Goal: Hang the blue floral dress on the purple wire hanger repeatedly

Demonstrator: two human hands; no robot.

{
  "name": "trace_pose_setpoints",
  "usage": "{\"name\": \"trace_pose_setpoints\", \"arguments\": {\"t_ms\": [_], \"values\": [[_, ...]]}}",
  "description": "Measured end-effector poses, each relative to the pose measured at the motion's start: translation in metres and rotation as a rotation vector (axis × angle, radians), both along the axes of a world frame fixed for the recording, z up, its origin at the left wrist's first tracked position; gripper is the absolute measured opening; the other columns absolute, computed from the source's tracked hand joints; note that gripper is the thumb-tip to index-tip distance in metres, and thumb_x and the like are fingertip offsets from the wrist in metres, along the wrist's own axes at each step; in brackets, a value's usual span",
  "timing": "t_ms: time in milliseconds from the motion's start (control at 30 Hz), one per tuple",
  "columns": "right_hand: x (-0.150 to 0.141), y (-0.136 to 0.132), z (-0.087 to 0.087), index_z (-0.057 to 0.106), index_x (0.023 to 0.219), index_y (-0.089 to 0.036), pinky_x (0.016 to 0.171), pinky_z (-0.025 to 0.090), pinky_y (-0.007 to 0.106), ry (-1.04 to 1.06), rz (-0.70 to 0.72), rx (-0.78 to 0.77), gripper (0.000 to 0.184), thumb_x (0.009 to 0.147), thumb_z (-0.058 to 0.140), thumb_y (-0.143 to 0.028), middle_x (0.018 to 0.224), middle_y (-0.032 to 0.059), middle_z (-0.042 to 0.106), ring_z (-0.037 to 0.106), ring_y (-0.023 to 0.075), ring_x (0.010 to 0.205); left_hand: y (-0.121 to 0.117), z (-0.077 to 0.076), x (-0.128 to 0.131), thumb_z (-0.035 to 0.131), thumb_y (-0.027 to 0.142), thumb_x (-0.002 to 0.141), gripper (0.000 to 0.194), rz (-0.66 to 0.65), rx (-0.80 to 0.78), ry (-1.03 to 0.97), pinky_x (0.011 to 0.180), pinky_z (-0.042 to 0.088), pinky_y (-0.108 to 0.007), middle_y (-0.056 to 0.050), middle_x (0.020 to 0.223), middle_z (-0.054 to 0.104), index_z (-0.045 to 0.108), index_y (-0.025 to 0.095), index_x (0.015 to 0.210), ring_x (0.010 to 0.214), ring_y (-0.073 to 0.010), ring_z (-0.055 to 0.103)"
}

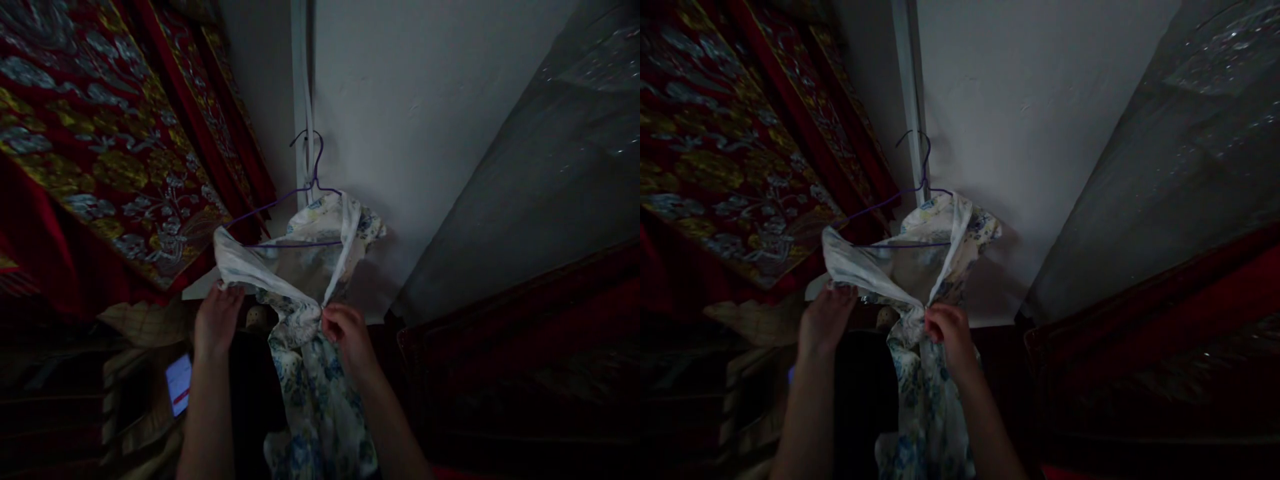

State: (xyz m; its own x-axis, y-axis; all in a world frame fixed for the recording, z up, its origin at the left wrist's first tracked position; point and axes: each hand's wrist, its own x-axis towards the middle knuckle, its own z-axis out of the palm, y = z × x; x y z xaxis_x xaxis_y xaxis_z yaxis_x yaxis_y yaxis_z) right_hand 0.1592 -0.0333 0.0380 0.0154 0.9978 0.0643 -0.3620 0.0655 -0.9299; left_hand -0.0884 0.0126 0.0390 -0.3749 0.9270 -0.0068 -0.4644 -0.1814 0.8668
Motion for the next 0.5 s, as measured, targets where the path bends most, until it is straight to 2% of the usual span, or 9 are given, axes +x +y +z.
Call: {"name": "trace_pose_setpoints", "arguments": {"t_ms": [67,133,167,233,300,333,367,400,500], "values": [[0.000,-0.009,-0.012,0.053,0.046,-0.019,0.047,0.025,0.026,-0.025,0.001,-0.030,0.033,0.073,0.062,-0.036,0.046,-0.0028,0.043,0.035,0.0087,0.044,-0.014,-0.039,0.024,0.075,0.034,0.078,0.021,-0.049,-0.041,0.048,0.086,0.055,-0.033,-0.002,0.081,0.072,0.064,0.017,0.081,0.080,-0.0175,0.068],[0.008,-0.016,-0.018,0.054,0.046,-0.020,0.047,0.026,0.025,-0.111,0.049,-0.064,0.031,0.071,0.061,-0.036,0.046,-0.0021,0.047,0.037,0.0091,0.044,-0.025,-0.061,0.044,0.084,0.032,0.069,0.026,-0.097,-0.069,0.129,0.085,0.052,-0.032,-0.004,0.085,0.074,0.069,0.015,0.081,0.085,-0.0205,0.068],[0.014,-0.020,-0.019,0.055,0.046,-0.020,0.047,0.026,0.025,-0.181,0.110,-0.080,0.031,0.071,0.061,-0.036,0.046,-0.0017,0.048,0.038,0.0093,0.044,-0.029,-0.066,0.052,0.086,0.032,0.066,0.027,-0.126,-0.071,0.179,0.085,0.052,-0.032,-0.004,0.085,0.074,0.070,0.015,0.079,0.086,-0.0212,0.067],[0.027,-0.025,-0.017,0.060,0.050,-0.019,0.048,0.027,0.024,-0.362,0.308,-0.109,0.030,0.075,0.061,-0.035,0.046,-0.0019,0.050,0.040,0.0098,0.045,-0.036,-0.065,0.061,0.085,0.037,0.069,0.027,-0.176,-0.041,0.292,0.082,0.050,-0.029,-0.002,0.081,0.071,0.069,0.016,0.076,0.083,-0.0202,0.064],[0.039,-0.029,-0.015,0.067,0.057,-0.018,0.048,0.027,0.024,-0.539,0.517,-0.134,0.031,0.081,0.063,-0.038,0.047,-0.0022,0.051,0.042,0.0106,0.045,-0.041,-0.055,0.067,0.076,0.045,0.081,0.030,-0.209,0.012,0.377,0.078,0.047,-0.026,0.000,0.079,0.067,0.067,0.017,0.077,0.080,-0.0173,0.060],[0.042,-0.030,-0.015,0.068,0.060,-0.018,0.049,0.029,0.024,-0.590,0.554,-0.130,0.033,0.083,0.064,-0.042,0.048,-0.0019,0.053,0.044,0.0114,0.047,-0.044,-0.049,0.069,0.071,0.047,0.086,0.031,-0.225,0.036,0.384,0.076,0.046,-0.025,0.000,0.079,0.064,0.066,0.017,0.079,0.079,-0.0163,0.058],[0.044,-0.030,-0.016,0.069,0.063,-0.018,0.051,0.031,0.025,-0.605,0.515,-0.118,0.036,0.085,0.065,-0.046,0.052,-0.0011,0.055,0.047,0.0126,0.050,-0.048,-0.043,0.072,0.068,0.048,0.089,0.031,-0.243,0.055,0.359,0.075,0.045,-0.024,0.000,0.080,0.063,0.065,0.018,0.082,0.078,-0.0157,0.057],[0.044,-0.030,-0.018,0.069,0.065,-0.018,0.055,0.035,0.026,-0.589,0.406,-0.100,0.039,0.086,0.065,-0.051,0.057,0.0001,0.058,0.051,0.0142,0.056,-0.053,-0.037,0.076,0.066,0.048,0.091,0.031,-0.271,0.072,0.320,0.075,0.045,-0.024,0.000,0.081,0.062,0.064,0.018,0.084,0.078,-0.0156,0.057],[0.034,-0.027,-0.031,0.072,0.081,-0.021,0.075,0.045,0.030,-0.425,-0.019,-0.073,0.043,0.085,0.066,-0.063,0.083,0.0049,0.070,0.061,0.0212,0.084,-0.068,-0.020,0.094,0.064,0.048,0.094,0.030,-0.405,0.167,0.250,0.077,0.046,-0.026,-0.003,0.088,0.062,0.063,0.019,0.087,0.083,-0.0174,0.058]]}}
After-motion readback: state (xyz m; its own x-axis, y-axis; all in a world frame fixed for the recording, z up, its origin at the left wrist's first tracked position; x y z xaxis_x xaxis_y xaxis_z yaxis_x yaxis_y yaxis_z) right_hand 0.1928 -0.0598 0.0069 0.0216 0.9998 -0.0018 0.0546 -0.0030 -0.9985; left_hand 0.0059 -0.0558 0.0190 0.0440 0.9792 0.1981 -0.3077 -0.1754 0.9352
